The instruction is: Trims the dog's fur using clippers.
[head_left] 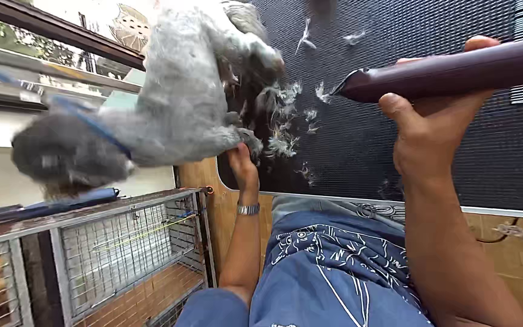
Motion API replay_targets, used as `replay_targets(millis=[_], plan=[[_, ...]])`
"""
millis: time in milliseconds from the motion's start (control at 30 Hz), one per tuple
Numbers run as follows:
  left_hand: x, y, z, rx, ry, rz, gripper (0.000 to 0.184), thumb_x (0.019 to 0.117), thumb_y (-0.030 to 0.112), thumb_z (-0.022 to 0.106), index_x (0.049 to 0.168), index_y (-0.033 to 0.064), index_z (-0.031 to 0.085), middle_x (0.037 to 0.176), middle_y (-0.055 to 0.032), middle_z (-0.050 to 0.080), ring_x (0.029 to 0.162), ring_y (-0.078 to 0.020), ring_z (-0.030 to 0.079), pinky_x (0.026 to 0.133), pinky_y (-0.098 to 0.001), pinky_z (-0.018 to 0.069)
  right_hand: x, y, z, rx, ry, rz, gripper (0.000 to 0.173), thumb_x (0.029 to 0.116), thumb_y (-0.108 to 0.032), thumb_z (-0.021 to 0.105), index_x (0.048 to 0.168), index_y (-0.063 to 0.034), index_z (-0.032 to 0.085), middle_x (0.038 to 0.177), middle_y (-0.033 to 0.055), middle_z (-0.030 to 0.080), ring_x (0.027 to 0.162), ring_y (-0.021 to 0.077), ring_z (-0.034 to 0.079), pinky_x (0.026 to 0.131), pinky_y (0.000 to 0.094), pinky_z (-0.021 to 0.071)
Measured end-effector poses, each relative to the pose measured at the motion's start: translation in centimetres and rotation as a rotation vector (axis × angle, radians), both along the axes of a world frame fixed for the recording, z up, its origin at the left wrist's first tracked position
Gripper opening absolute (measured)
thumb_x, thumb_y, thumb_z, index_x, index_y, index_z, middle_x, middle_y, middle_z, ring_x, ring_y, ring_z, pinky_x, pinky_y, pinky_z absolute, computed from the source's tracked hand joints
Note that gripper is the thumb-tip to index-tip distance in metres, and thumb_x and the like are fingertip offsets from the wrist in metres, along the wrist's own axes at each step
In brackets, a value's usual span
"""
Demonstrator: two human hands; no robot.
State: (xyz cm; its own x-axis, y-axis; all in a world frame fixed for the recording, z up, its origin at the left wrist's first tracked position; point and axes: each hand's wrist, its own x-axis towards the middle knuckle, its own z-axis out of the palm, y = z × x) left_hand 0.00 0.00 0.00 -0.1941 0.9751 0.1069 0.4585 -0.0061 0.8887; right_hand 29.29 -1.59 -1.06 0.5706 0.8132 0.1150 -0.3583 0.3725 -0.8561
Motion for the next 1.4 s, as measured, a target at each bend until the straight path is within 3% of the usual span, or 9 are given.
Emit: replay_targets(millis=[100,200,300,467,800,933,1033,1200,1400], plan=[[1.2,3.0,0.0,0.116,-0.13,0.062,0.043,0.1118,0.031,0.035,0.139,-0.001,0.042,0.124,-0.0111,0.064,0.116,-0.0177,0.062,0.104,-0.0381,0.0508,-1.6,-0.2,0.2,-0.022,-0.094,0.098,0.083,0.0803,0.008,0.076,0.144,-0.0006,0.023,0.128,0.0085,0.063,0.119,0.0193,0.066,0.096,0.0353,0.0605],[1.3,1.0,2.4,-0.003,-0.057,0.052,0.047,0.1106,0.048,0.031,0.133,0.0152,0.056,0.112,-0.0005,0.069,0.098,-0.0111,0.068,0.088,-0.0331,0.0587,-3.3,0.3,-0.6,0.062,-0.35,0.167,0.067,0.0836,-0.002,0.078,0.136,0.0068,0.038,0.125,0.0125,0.065,0.12,0.0166,0.063,0.104,0.0343,0.0543],[0.8,0.7,4.2,-0.019,-0.032,0.043,0.043,0.1105,0.047,0.032,0.094,0.0203,0.062,0.067,0.0096,0.051,0.053,-0.0023,0.048,0.052,-0.0194,0.0473,-4.3,1.4,-1.1,0.233,-0.662,0.212,0.033,0.092,-0.013,0.068,0.12,0.0037,0.062,0.121,0.0207,0.068,0.118,0.0295,0.065,0.099,0.0437,0.0545],[-1.5,3.1,5.9,0.035,0.13,-0.15,0.033,0.1103,0.03,0.044,0.131,0.0101,0.059,0.115,0.0004,0.068,0.101,-0.0111,0.069,0.089,-0.0305,0.0578,-4.3,2.6,-0.5,0.341,-0.793,0.226,0.023,0.0978,-0.012,0.056,0.116,-0.001,0.066,0.121,0.0213,0.068,0.116,0.0324,0.066,0.09,0.0419,0.0575],[4.7,9.3,1.9,-0.066,0.238,-0.291,0.051,0.1006,0.018,0.057,0.145,-0.0068,0.047,0.144,-0.0211,0.056,0.128,-0.0219,0.059,0.106,-0.0365,0.0493,-0.4,-2.1,-1.9,0.108,-0.575,0.173,0.054,0.0849,-0.021,0.082,0.128,0.0014,0.058,0.123,0.0152,0.067,0.114,0.0196,0.067,0.099,0.0382,0.0573],[5.7,9.4,-1.1,-0.033,0.558,-0.31,0.084,0.0957,0.045,0.066,0.158,0.0015,0.032,0.165,-0.0255,0.025,0.154,-0.0363,0.024,0.125,-0.0525,0.0224,0.6,-2.6,-2.2,-0.035,-0.529,-0.004,0.07,0.0982,-0.05,0.063,0.136,0.0055,0.042,0.107,0.0128,0.07,0.102,0.0122,0.07,0.094,0.0374,0.0584],[5.4,6.0,-2.3,-0.135,0.823,-0.527,0.075,0.1034,0.052,0.048,0.164,0.0152,0.023,0.171,-0.0173,0.01,0.157,-0.0396,0.01,0.12,-0.0711,0.0115,1.4,-2.4,-2.4,-0.05,-0.342,-0.11,0.066,0.1031,-0.057,0.049,0.135,-0.0009,0.037,0.105,0.0011,0.065,0.098,0.0058,0.067,0.091,0.034,0.0587],[1.0,4.4,-4.9,0.125,0.79,-0.726,0.045,0.1073,0.017,0.039,0.146,-0.0015,0.053,0.158,-0.0173,0.043,0.15,-0.0306,0.036,0.126,-0.0489,0.0266,2.3,-1.8,-3.2,-0.06,-0.113,-0.139,0.061,0.1064,-0.053,0.043,0.136,-0.0021,0.028,0.097,-0.0007,0.062,0.086,0.0129,0.068,0.082,0.0399,0.063],[-14.7,7.6,-2.9,-0.055,1.162,-0.215,0.041,0.1064,0.014,0.042,0.138,-0.0093,0.056,0.145,-0.0298,0.053,0.136,-0.0424,0.052,0.115,-0.0535,0.0404,2.2,-2.9,-2.5,-0.143,0.004,-0.031,0.061,0.1065,-0.054,0.042,0.141,-0.0058,0.028,0.105,0.0012,0.062,0.092,0.0147,0.069,0.085,0.0371,0.0628]])
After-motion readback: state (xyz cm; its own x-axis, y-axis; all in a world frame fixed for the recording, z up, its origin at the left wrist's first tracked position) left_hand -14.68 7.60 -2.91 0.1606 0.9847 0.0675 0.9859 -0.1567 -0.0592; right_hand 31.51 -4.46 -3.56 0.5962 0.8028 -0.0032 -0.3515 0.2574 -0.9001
